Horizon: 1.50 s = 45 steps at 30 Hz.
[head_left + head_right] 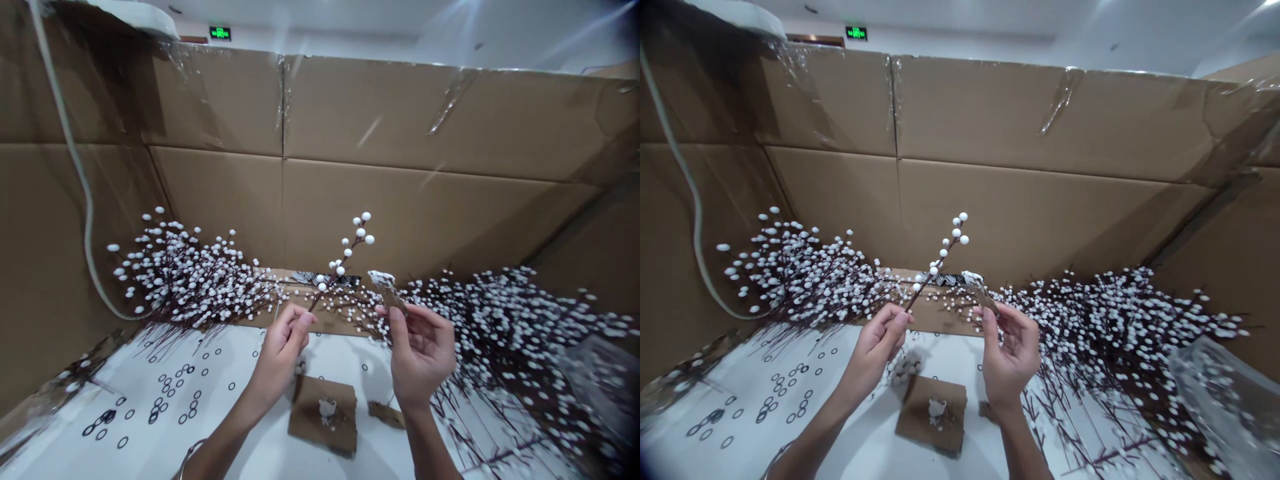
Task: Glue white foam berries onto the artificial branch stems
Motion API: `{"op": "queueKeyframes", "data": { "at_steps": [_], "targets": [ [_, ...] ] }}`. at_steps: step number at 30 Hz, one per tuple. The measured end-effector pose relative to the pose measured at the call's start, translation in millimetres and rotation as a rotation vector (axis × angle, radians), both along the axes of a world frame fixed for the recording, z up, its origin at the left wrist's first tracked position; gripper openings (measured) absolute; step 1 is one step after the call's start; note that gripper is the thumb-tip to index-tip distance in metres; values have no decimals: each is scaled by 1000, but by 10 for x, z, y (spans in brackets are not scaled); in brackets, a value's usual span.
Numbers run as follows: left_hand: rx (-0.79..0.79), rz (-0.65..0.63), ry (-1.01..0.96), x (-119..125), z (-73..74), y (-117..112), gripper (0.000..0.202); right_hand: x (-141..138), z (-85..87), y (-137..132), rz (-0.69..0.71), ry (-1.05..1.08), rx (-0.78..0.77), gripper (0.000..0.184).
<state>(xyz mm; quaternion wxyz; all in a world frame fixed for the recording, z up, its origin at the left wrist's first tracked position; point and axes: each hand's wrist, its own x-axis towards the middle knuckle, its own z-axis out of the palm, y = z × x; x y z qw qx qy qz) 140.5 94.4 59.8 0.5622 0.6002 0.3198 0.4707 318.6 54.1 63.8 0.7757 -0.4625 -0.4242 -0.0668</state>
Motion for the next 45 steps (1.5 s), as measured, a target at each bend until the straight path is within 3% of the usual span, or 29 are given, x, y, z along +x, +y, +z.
{"op": "queueKeyframes", "data": {
  "at_steps": [27, 45],
  "targets": [
    [39, -21, 88, 41, 0, -34, 32, 54, -78, 47, 61, -18, -67, 21],
    [35, -26, 46, 28, -4, -28, 30, 81, -117, 67, 17, -65, -78, 22]
  ]
}}
